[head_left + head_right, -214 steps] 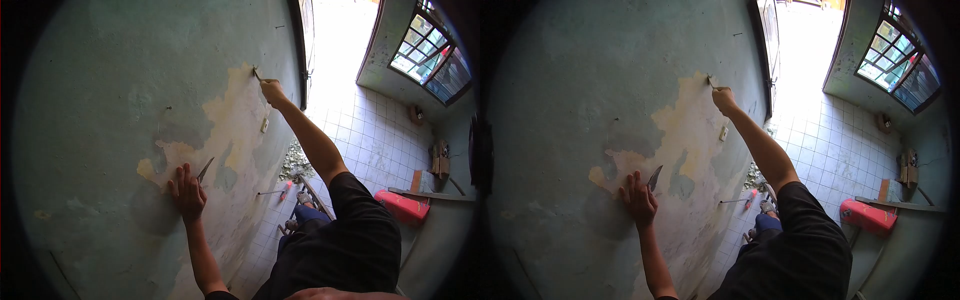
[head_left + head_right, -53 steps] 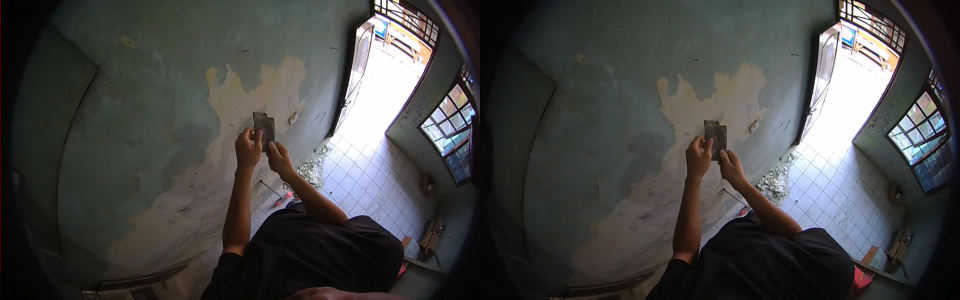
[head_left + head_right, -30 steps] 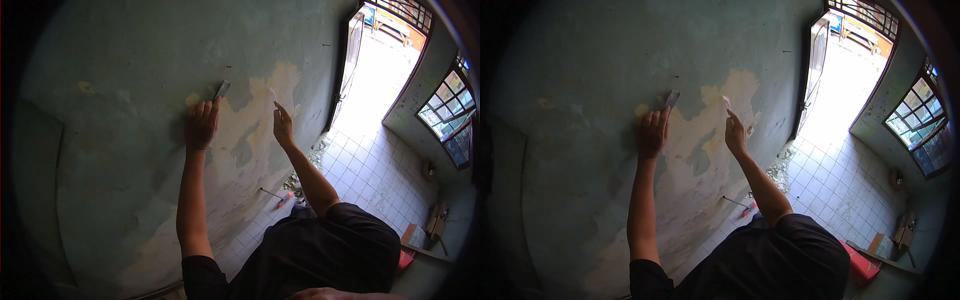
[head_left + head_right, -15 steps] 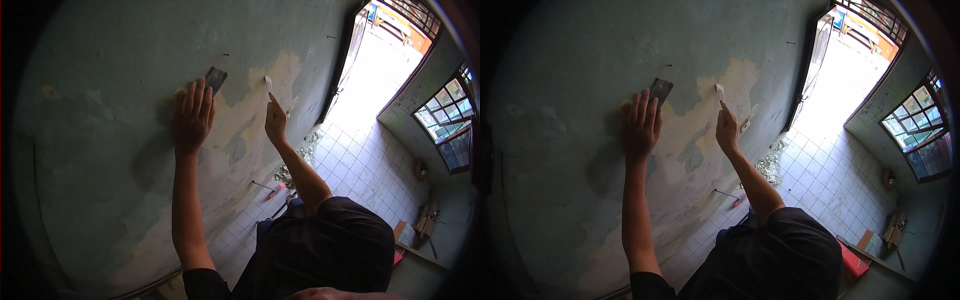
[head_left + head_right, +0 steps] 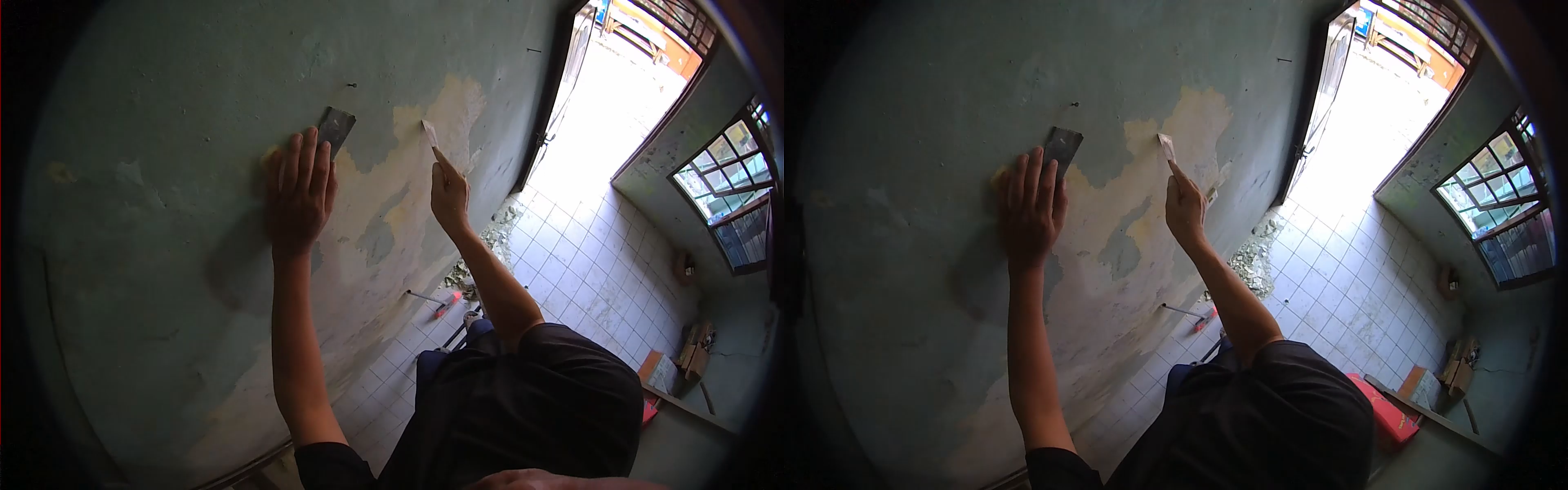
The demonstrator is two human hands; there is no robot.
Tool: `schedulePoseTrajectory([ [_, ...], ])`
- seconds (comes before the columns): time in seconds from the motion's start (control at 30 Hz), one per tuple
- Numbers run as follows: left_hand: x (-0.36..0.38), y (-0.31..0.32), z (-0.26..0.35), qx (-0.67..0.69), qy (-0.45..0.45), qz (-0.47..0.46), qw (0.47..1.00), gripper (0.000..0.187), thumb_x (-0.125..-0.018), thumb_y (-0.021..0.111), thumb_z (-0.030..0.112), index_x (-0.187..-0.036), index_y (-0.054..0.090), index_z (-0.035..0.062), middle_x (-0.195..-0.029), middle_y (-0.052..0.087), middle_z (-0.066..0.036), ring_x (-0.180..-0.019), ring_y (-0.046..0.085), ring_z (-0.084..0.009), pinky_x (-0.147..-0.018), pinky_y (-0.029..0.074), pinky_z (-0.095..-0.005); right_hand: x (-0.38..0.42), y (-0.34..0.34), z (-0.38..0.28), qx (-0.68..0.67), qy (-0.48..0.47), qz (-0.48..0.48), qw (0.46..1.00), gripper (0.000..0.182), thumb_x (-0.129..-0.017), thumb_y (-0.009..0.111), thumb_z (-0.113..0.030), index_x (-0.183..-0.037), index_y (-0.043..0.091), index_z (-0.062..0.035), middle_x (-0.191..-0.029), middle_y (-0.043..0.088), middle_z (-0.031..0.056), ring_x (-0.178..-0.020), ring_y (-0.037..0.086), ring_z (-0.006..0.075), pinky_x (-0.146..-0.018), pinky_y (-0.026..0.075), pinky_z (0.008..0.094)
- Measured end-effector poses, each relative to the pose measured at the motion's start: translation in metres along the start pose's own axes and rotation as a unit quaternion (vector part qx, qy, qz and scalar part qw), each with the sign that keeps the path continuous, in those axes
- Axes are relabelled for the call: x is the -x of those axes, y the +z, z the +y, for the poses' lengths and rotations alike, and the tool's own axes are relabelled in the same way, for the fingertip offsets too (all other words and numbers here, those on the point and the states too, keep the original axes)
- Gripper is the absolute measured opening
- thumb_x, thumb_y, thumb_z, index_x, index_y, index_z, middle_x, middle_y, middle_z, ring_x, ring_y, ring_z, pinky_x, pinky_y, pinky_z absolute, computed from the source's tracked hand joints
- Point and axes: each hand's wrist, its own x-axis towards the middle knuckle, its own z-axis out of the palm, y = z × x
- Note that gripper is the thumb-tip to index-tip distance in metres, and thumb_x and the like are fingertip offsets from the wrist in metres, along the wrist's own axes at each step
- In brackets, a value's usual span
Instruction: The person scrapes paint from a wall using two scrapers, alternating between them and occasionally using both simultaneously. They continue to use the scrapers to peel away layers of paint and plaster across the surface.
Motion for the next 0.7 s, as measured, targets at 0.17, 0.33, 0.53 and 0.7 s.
schedulePoseTrajectory([
  [0.17, 0.002, 0.003, 0.0, 0.004, -0.004, -0.003, 1.0, 0.037, -0.102, 0.06, 0.031, -0.135, 0.062, 0.0149, -0.149, 0.056, -0.004, -0.139, 0.05, -0.0251, -0.113, 0.041, -0.045, 0.003, 0.005, 0.008, -0.001, -0.004, 0.004, 1.0, 0.037, -0.101, 0.057, -0.016, -0.136, 0.066, -0.0136, -0.072, 0.055, 0.0112, -0.065, 0.053, 0.0164, -0.064, 0.045, 0.0343],
  [0.33, -0.001, -0.001, 0.0, -0.007, 0.003, -0.006, 1.0, 0.035, -0.102, 0.058, 0.03, -0.133, 0.063, 0.0137, -0.149, 0.055, -0.003, -0.141, 0.047, -0.0225, -0.118, 0.039, -0.0431, -0.013, 0.008, 0.003, -0.044, -0.022, 0.027, 0.998, 0.037, -0.103, 0.056, -0.017, -0.139, 0.065, -0.0136, -0.067, 0.039, -0.0021, -0.064, 0.039, 0.0066, -0.058, 0.036, 0.0267],
  [0.53, 0.0, 0.002, -0.001, 0.007, 0.005, 0.002, 1.0, 0.036, -0.102, 0.06, 0.03, -0.134, 0.062, 0.0155, -0.149, 0.055, -0.004, -0.14, 0.049, -0.0253, -0.113, 0.041, -0.0465, 0.009, -0.004, 0.002, -0.001, -0.024, -0.009, 1.0, 0.035, -0.103, 0.057, -0.017, -0.136, 0.067, -0.013, -0.068, 0.04, -0.0024, -0.064, 0.039, 0.0059, -0.057, 0.036, 0.0265],
  [0.7, 0.003, 0.001, 0.0, 0.008, 0.001, -0.005, 1.0, 0.036, -0.102, 0.06, 0.03, -0.134, 0.062, 0.0153, -0.149, 0.055, -0.004, -0.141, 0.048, -0.0248, -0.113, 0.041, -0.0467, 0.011, -0.002, 0.001, -0.009, 0.005, -0.002, 1.0, 0.035, -0.102, 0.058, -0.018, -0.136, 0.067, -0.014, -0.067, 0.038, -0.0024, -0.064, 0.038, 0.0062, -0.059, 0.036, 0.0259],
])
